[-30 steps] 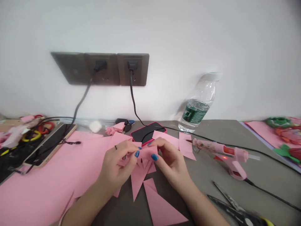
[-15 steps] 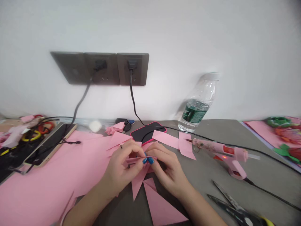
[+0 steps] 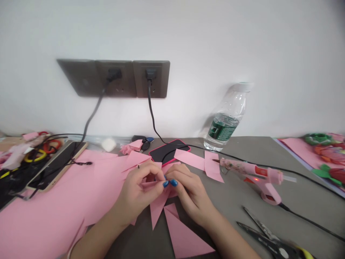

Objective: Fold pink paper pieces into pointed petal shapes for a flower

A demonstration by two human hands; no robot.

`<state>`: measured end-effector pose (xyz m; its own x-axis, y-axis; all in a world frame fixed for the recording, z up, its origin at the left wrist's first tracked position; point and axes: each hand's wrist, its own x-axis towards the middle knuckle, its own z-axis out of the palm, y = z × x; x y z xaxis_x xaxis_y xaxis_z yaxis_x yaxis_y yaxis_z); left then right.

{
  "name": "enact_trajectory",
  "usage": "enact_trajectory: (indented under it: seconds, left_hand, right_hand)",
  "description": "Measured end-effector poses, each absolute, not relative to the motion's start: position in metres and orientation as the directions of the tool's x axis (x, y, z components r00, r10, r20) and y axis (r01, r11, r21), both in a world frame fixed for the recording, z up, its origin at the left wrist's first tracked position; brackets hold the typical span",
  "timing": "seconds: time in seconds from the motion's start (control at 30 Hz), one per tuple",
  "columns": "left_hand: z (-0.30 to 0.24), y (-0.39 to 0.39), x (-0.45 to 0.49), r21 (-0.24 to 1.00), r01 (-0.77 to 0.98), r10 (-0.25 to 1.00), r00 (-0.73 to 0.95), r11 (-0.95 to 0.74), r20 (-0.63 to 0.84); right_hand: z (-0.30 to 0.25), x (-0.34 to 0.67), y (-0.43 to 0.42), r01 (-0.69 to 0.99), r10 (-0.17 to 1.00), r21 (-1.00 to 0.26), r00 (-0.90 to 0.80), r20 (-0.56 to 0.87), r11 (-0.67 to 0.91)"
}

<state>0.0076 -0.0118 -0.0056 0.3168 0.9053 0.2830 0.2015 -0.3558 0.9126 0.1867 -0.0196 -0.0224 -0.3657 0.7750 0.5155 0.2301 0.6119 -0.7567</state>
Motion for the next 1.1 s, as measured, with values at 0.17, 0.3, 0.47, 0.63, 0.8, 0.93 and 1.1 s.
enact_trajectory:
  seconds: [0.17, 0.3, 0.47, 0.63, 0.8, 0.93, 1.1]
  left_hand:
    - [-0.0055, -0.0110, 0.0070, 0.922, 0.183, 0.916, 0.286, -0.340, 0.281]
    - [-0.0071, -0.0094, 0.0032, 0.902, 0.205, 0.911, 0.253, -0.380, 0.326]
    - [-0.0094, -0.0071, 0.0014, 0.915, 0.147, 0.912, 0.229, -0.377, 0.339]
    - [-0.0083, -0.0084, 0.0050, 0.944, 0.119, 0.927, 0.261, -0.307, 0.268]
    - [-0.0050, -0.0095, 0.0070, 0.950, 0.148, 0.930, 0.291, -0.276, 0.225]
    - [-0.0053, -0.0084, 0.0035, 0.938, 0.211, 0.942, 0.257, -0.274, 0.217]
    - [-0.0061, -0.0066, 0.0001, 0.936, 0.220, 0.939, 0.272, -0.273, 0.210]
  right_hand:
    - [-0.0209, 0.1864, -0.0187, 0.211, 0.785, -0.767, -0.316, 0.533, 0.606]
    - [-0.0227, 0.1889, -0.0170, 0.219, 0.806, -0.779, -0.247, 0.538, 0.587]
    - [-0.0232, 0.1909, -0.0164, 0.191, 0.820, -0.804, -0.247, 0.516, 0.564]
    - [-0.0222, 0.1897, -0.0176, 0.197, 0.802, -0.796, -0.336, 0.494, 0.572]
    - [-0.0214, 0.1887, -0.0183, 0.187, 0.787, -0.787, -0.359, 0.503, 0.588]
    - [-0.0217, 0.1900, -0.0178, 0.192, 0.802, -0.789, -0.285, 0.525, 0.584]
    - [-0.0223, 0.1919, -0.0173, 0.179, 0.816, -0.800, -0.219, 0.534, 0.572]
